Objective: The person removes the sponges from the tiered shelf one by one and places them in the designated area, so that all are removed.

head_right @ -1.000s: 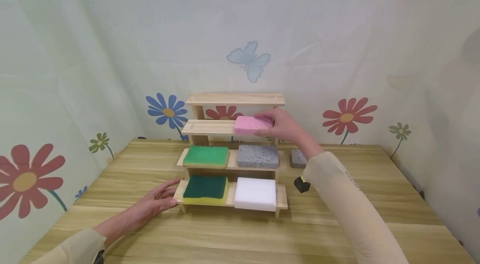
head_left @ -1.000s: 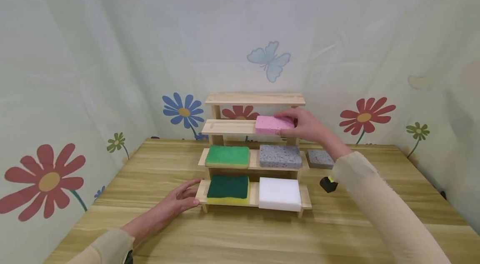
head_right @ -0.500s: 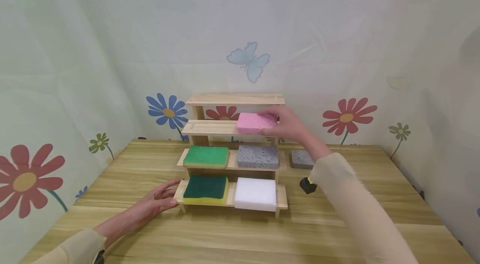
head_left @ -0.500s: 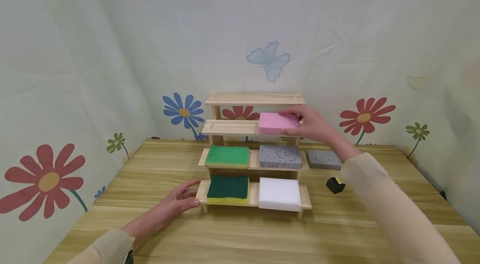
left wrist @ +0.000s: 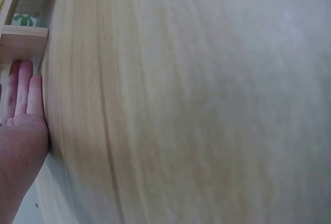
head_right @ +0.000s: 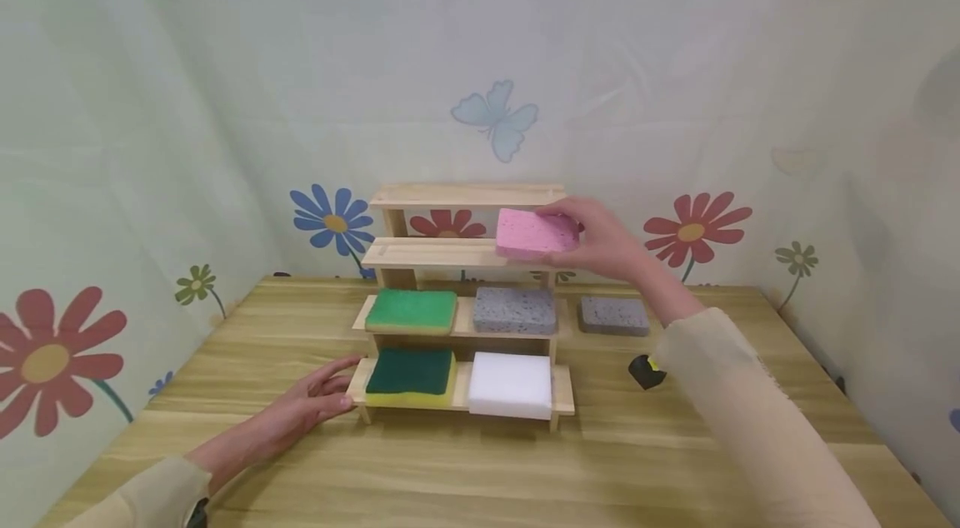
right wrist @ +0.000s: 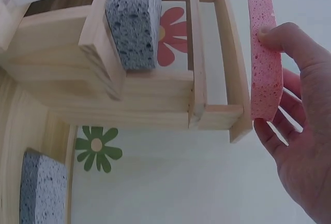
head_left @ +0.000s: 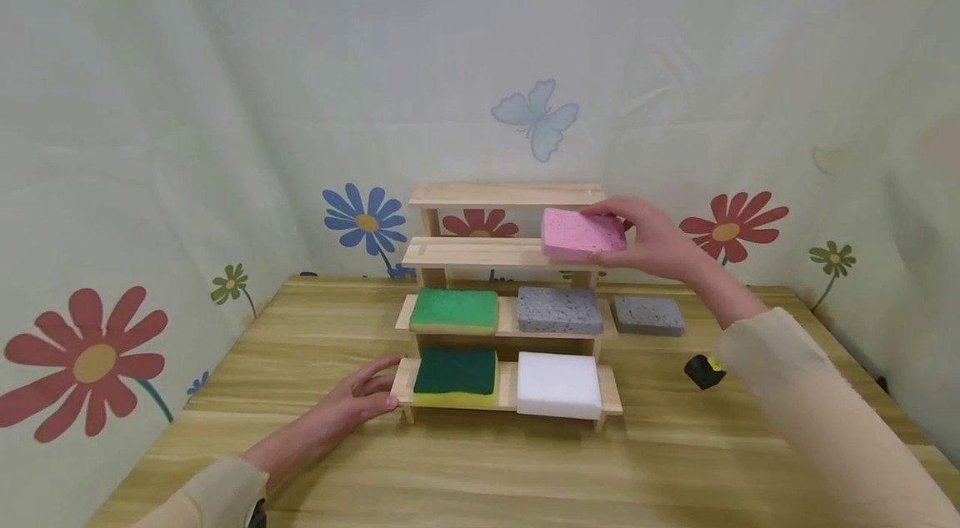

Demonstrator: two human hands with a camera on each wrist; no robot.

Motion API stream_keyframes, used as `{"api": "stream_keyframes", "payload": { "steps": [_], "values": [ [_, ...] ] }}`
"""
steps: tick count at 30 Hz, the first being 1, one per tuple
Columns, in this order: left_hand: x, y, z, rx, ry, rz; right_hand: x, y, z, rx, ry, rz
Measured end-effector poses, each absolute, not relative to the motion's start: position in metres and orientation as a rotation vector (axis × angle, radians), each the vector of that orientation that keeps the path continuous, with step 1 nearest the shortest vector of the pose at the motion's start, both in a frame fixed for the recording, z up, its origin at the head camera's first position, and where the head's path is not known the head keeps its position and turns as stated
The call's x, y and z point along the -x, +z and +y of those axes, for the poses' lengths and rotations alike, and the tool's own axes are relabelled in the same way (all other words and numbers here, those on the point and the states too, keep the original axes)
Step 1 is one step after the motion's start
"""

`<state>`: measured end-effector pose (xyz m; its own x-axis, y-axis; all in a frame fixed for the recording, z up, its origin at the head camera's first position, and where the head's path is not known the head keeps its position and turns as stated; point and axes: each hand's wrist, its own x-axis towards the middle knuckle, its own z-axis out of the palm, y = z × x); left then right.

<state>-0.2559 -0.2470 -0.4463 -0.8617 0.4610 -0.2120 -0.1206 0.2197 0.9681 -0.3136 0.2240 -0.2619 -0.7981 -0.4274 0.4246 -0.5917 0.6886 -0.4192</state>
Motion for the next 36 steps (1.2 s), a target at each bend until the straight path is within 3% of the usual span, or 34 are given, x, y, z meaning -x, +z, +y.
{"api": "stream_keyframes", "payload": {
  "steps": [24, 36],
  "values": [
    [0.256, -0.446, -0.247, -0.291, 1.669, 2.035, 0.291, -0.278, 0.333, -0.679, 0.642, -2.579],
    [0.256, -0.448, -0.246, -0.270, 1.672, 2.054, 0.304, -0.304, 0.387, -0.588, 0.724, -2.569]
  ]
}}
